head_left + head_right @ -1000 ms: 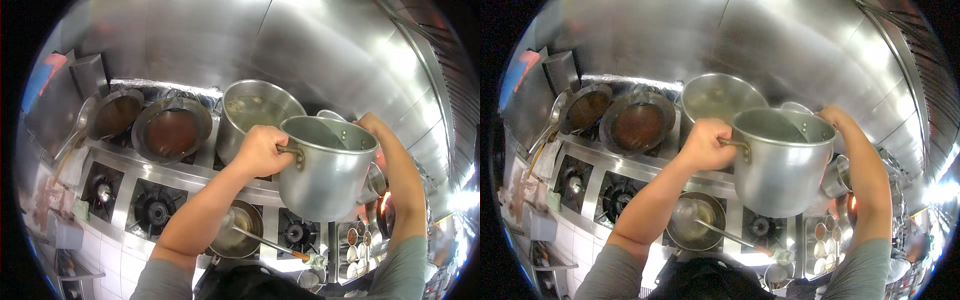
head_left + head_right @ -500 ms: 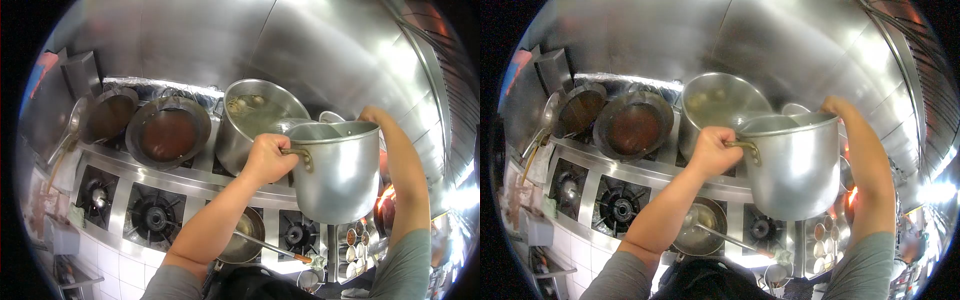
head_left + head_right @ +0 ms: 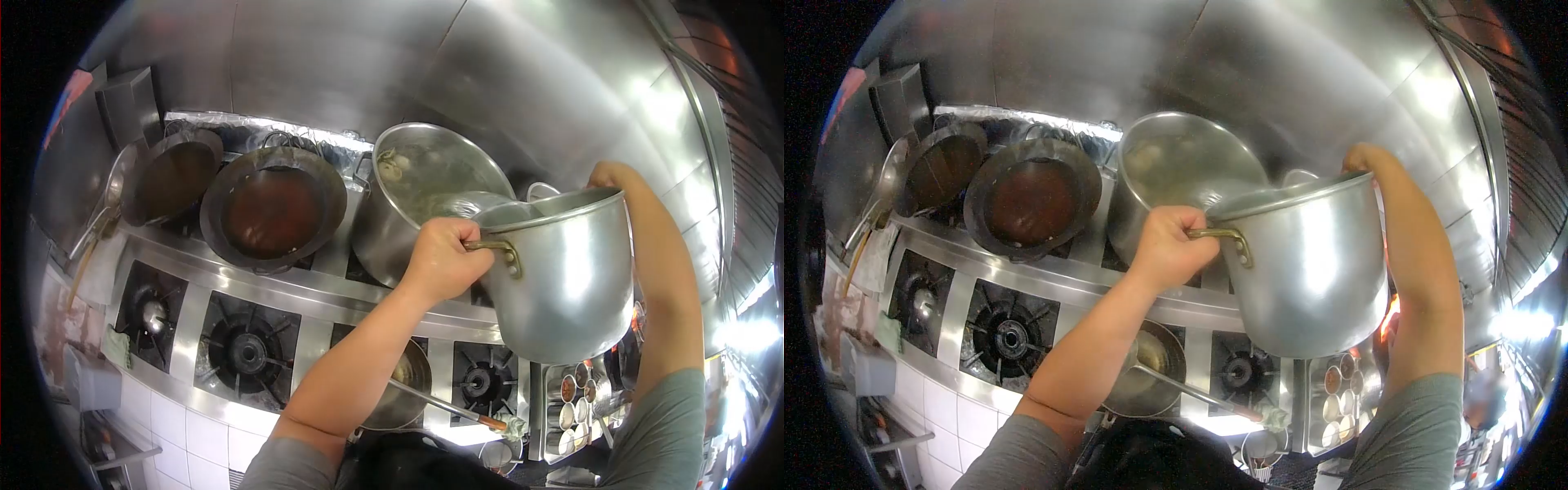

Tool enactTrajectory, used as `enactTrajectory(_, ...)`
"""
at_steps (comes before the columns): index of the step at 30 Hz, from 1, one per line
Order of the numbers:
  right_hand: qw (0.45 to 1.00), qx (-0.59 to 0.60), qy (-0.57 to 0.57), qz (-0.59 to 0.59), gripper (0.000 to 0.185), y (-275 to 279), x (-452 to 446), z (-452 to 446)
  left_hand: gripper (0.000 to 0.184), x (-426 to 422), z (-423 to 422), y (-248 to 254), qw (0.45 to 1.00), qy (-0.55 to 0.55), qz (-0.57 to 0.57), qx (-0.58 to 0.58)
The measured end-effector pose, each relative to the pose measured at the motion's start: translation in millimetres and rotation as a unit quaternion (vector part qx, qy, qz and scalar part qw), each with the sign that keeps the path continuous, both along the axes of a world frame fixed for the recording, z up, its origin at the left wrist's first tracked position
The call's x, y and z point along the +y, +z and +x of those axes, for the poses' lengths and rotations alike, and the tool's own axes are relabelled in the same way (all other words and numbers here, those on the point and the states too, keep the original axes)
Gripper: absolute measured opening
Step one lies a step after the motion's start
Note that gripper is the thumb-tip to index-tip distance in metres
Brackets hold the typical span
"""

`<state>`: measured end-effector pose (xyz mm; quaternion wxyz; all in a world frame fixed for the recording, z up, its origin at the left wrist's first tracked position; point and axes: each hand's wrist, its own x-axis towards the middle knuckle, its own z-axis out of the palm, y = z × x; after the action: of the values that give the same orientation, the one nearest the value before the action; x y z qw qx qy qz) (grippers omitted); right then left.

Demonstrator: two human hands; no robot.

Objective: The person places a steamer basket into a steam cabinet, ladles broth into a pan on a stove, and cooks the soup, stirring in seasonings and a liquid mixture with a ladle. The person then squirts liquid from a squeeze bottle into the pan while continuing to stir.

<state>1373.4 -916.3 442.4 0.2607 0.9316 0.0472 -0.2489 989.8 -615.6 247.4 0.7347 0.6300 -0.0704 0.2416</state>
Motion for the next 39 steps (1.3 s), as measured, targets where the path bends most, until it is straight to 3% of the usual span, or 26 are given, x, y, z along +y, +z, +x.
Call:
enactTrajectory(2,0.999,0.042,-0.018,0.01,0.022,3,12,-13,0.028,0,1,-2,1.0,0.003,0.002,-0.007)
enactTrajectory(4,0.997,-0.065,-0.008,0.03,0.024,11,31,-40,0.027,1,1,-3,1.0,-0.002,-0.007,-0.004)
enactTrajectory(11,0.998,-0.053,-0.028,0.024,0.025,16,54,-44,0.026,2,-2,-6,1.0,-0.001,-0.028,-0.003)
enactTrajectory(13,0.992,-0.105,-0.063,-0.002,0.025,14,65,-48,0.027,0,0,-12,1.0,0.0,-0.025,-0.005)
enactTrajectory(19,0.994,-0.106,-0.019,-0.027,0.022,23,86,-65,0.031,-1,0,-17,0.999,-0.009,-0.05,-0.008)
enactTrajectory(37,0.99,-0.115,0.013,-0.077,0.022,27,82,-73,0.024,1,1,-18,1.0,0.007,-0.026,-0.004)
enactTrajectory(39,0.991,-0.133,-0.028,-0.016,0.022,26,71,-78,0.024,0,2,-17,1.0,0.014,-0.009,-0.011)
